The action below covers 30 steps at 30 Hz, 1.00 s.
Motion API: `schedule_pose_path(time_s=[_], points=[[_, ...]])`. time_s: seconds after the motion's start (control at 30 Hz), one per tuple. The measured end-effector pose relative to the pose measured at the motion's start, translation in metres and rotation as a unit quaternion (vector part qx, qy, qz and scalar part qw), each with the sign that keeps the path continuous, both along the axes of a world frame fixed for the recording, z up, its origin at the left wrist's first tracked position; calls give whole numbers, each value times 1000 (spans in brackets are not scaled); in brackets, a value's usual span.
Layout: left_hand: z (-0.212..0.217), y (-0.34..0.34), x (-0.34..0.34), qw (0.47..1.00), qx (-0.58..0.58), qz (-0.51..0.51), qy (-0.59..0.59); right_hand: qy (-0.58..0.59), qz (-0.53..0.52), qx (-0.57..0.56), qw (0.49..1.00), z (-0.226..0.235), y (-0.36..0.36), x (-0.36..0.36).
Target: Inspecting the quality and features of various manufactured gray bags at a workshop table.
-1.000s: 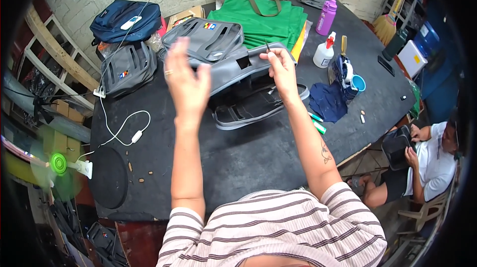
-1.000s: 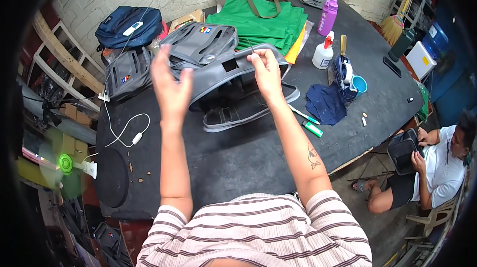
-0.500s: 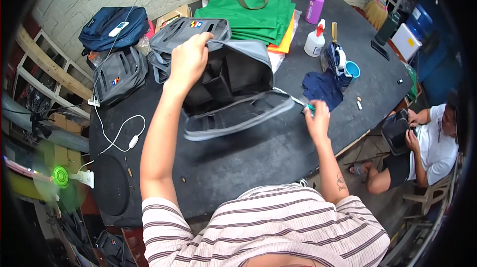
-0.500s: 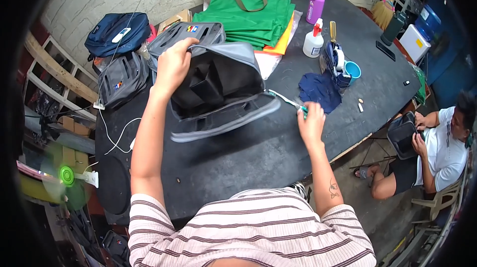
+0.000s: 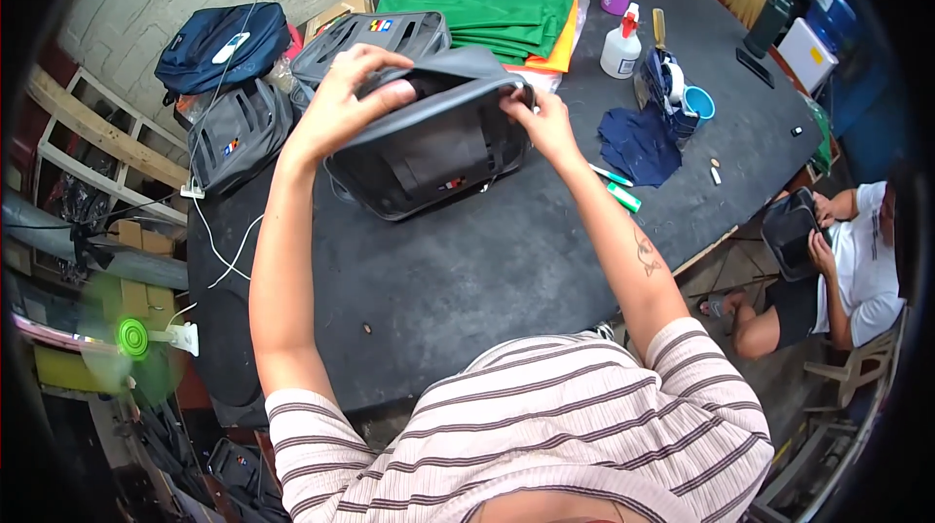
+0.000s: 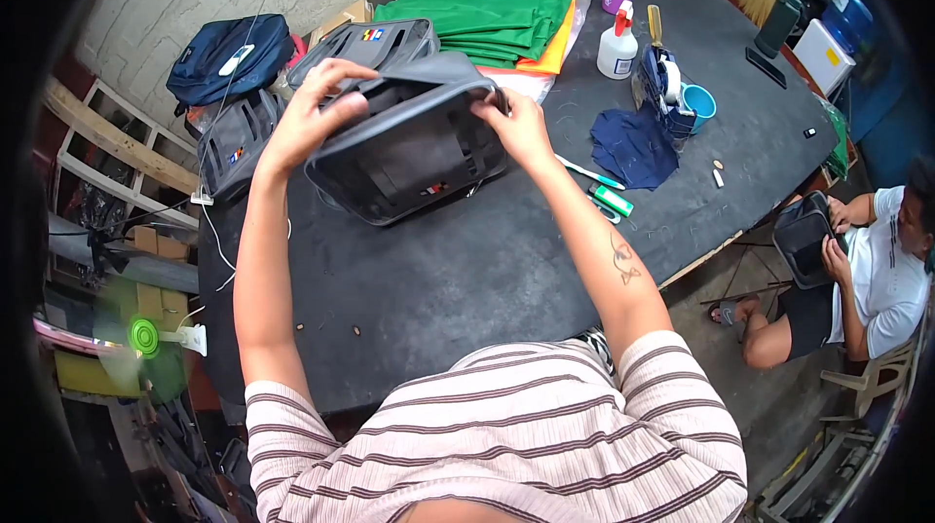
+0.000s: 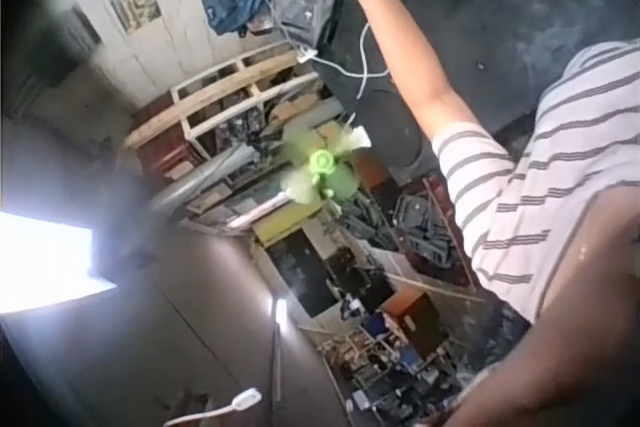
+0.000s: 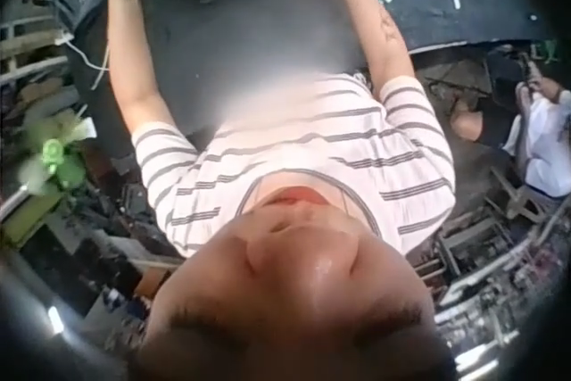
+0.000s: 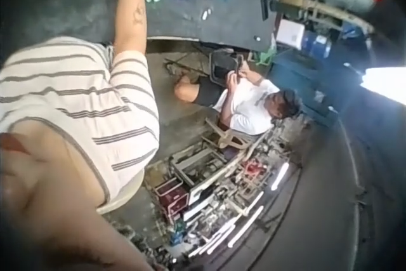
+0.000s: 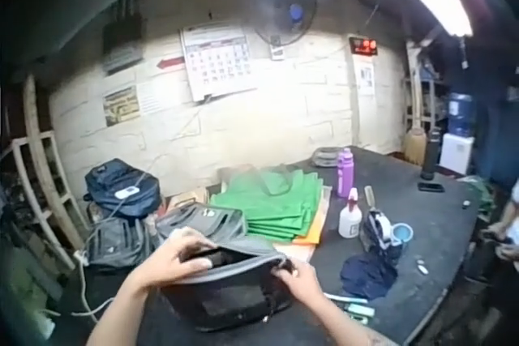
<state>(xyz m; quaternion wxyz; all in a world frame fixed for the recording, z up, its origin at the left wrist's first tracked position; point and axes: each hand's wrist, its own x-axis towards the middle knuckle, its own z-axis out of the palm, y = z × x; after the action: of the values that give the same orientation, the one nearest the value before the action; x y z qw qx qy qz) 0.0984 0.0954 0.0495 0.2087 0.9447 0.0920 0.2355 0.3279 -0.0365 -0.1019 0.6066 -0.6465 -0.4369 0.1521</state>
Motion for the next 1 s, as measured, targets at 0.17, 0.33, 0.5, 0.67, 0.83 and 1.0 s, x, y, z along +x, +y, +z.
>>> schedule_pose_path(time_s=[0.17, 0.33, 0.5, 0.67, 0.83, 1.0], points=[[-13, -9, 2, 976, 29, 120, 179, 105, 178, 1, 978, 7, 18, 14], [-21, 8, -2, 960, -81, 118, 242, 76, 260, -137, 953, -29, 2, 33], [-35, 16, -1, 879, -325, 6, 348, -9, 257, -200, 945, -40, -5, 40], [-47, 24, 5, 704, -610, -17, 363, 8, 190, -102, 976, -54, -7, 22], [-83, 7, 38, 805, -404, -9, 435, -32, 164, -9, 986, -49, -21, 18], [-98, 11, 43, 779, -441, 14, 445, 18, 156, -60, 986, -81, -12, 39]])
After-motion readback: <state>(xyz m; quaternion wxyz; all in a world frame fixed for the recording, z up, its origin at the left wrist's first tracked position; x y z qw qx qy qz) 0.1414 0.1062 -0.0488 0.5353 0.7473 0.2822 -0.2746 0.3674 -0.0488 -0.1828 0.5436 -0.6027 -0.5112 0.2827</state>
